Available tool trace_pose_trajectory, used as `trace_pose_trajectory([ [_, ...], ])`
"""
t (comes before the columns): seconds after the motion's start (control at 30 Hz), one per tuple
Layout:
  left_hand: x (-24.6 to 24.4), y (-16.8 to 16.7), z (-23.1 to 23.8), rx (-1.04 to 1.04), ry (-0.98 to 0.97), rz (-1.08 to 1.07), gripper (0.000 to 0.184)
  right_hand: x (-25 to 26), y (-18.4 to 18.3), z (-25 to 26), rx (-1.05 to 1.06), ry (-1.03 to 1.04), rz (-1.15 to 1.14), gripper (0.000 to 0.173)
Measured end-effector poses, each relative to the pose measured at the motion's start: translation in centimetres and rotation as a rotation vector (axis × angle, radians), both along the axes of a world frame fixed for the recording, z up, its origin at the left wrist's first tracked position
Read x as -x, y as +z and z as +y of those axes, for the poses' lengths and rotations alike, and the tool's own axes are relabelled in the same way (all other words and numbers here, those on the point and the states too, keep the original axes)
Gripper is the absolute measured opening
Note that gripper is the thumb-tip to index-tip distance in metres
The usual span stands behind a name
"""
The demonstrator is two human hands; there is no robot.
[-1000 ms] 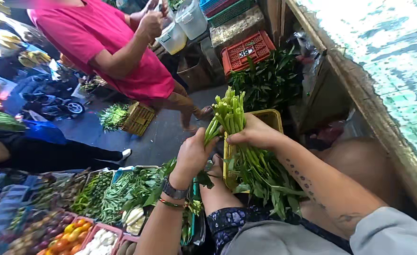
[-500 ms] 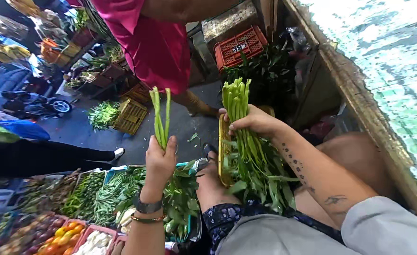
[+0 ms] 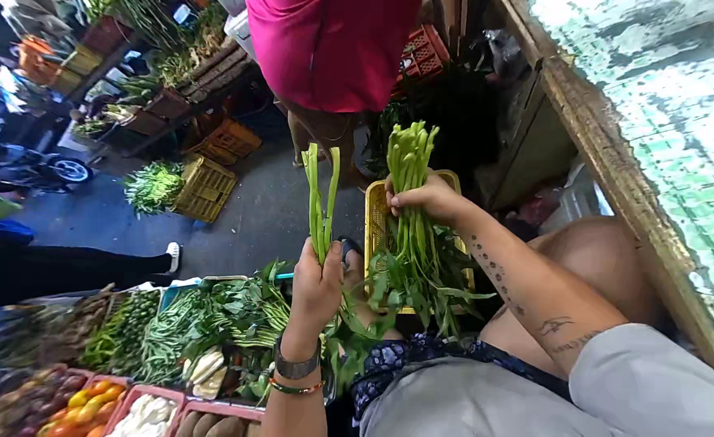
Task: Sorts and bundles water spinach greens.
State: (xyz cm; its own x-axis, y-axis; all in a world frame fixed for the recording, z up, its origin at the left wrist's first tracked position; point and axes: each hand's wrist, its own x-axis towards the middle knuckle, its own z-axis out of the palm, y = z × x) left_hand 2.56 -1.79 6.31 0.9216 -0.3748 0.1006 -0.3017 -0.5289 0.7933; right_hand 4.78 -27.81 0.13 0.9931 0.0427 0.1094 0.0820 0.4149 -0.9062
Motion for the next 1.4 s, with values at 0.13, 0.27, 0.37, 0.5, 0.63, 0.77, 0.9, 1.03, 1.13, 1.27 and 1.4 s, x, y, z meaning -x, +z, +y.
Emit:
trace_pose_trajectory([
  [0.13,2.0,-0.9,-1.3,0.302,-0.079,0.024,0.037,-0.4,0.1,-0.7,-0.143,0.033,0.008,0.025],
  [0.27,2.9,-1.9,-3.9,0.357,-0.257,0.089,0.033,-0.5,-0.1,0.5,-0.25,0.078,0.007,0.023],
  [0.37,1.0,-3.1,-5.4,0.297,-0.361,0.25,0.032,0.1,-0.3,1.8,-0.274,0.044,0.088,0.019],
  [0.5,-0.9,-2.9,-6.9,0.122,-0.265,0.309,0.033,-0.3,-1.7,2.3,-0.312,0.025,0.169,0.032],
  [0.63,-1.4,-3.0,-8.2,0.122,-0.134,0.31,0.033,-0.1,-1.5,2.7,-0.425,-0.033,0.264,0.06],
  [0.77,-1.6,-2.6,-8.7,-0.204,-0.033,0.145,0.039,-0.7,-2.7,2.7,-0.448,0.003,0.182,0.077],
  [0.9,-1.0,-2.6,-9.5,-0.418,0.09,0.027,0.041,-0.7,-2.6,2.8,-0.399,-0.013,0.173,0.083],
  [1.03,-0.9,-2.2,-9.8,-0.682,0.014,-0.068,0.047,-1.1,-2.7,2.5,-0.33,-0.034,0.147,0.06],
  [1.13,-1.3,-2.3,-9.1,-0.793,-0.062,-0.19,0.053,-0.8,-1.9,2.3,-0.275,-0.054,0.131,0.049],
  [1.27,-1.2,-3.4,-8.1,-0.715,-0.093,-0.377,0.053,-0.8,-1.5,2.3,-0.198,-0.064,0.092,0.052],
  [1.4,-0.9,-3.4,-7.3,-0.182,-0.009,-0.198,0.049,-1.0,-1.2,1.7,-0.214,-0.039,0.028,0.048],
])
